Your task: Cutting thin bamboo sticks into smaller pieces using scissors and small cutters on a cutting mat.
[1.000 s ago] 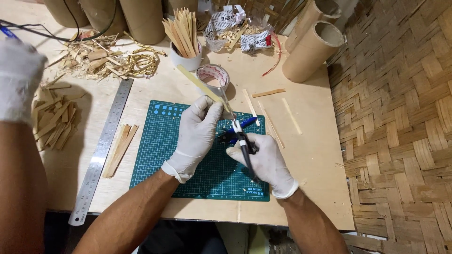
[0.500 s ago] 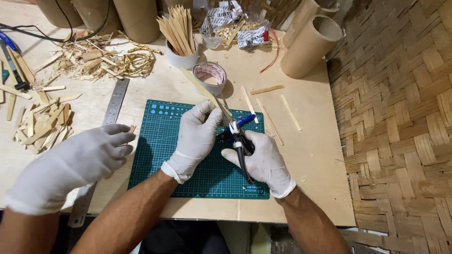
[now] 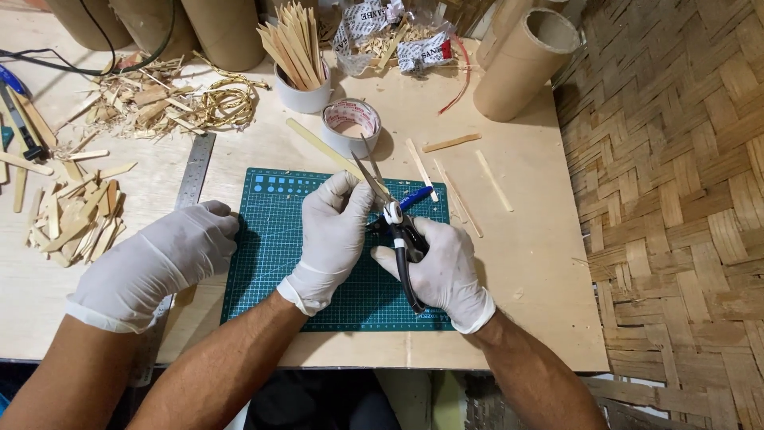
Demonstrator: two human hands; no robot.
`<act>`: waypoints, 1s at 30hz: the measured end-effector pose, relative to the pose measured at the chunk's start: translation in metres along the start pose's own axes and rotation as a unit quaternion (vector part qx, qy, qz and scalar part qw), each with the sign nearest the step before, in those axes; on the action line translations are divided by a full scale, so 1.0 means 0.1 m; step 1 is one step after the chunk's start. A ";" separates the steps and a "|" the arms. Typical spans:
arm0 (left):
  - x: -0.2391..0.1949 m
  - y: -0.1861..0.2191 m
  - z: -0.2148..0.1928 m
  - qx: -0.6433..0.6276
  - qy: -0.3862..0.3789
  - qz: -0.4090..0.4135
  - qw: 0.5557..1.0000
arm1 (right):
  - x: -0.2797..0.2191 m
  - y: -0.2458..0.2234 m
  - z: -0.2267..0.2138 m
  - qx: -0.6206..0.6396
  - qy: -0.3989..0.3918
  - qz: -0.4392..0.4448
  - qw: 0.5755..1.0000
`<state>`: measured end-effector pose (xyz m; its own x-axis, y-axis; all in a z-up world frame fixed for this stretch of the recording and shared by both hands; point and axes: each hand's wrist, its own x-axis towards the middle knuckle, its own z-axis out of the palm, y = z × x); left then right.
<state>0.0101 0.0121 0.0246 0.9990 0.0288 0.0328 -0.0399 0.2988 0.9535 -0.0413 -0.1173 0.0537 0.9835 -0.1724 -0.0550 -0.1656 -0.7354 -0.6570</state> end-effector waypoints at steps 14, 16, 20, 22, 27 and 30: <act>-0.02 0.01 0.03 0.016 -0.005 0.014 1.000 | -0.03 -0.03 0.03 -0.013 0.040 -0.034 0.999; -0.02 -0.05 0.03 0.016 -0.007 0.009 1.000 | -0.03 -0.07 0.02 -0.019 0.038 -0.034 0.999; -0.03 -0.07 0.05 0.019 -0.009 0.006 1.000 | -0.02 -0.07 0.01 -0.016 0.037 -0.030 0.999; -0.03 -0.04 0.05 0.024 -0.008 0.008 1.000 | -0.02 -0.03 0.03 -0.021 0.044 -0.031 0.998; -0.06 -0.03 0.05 0.004 -0.001 0.004 1.000 | -0.03 0.03 0.09 -0.034 0.048 -0.023 0.998; -0.08 -0.05 0.05 0.007 0.003 0.008 1.000 | -0.04 -0.01 0.06 -0.030 0.042 -0.013 0.999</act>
<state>0.0028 0.0060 0.0212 0.9981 0.0394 0.0470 -0.0563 0.2857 0.9567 -0.0447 -0.1116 0.0500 0.9782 -0.2059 0.0269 -0.1470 -0.7782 -0.6106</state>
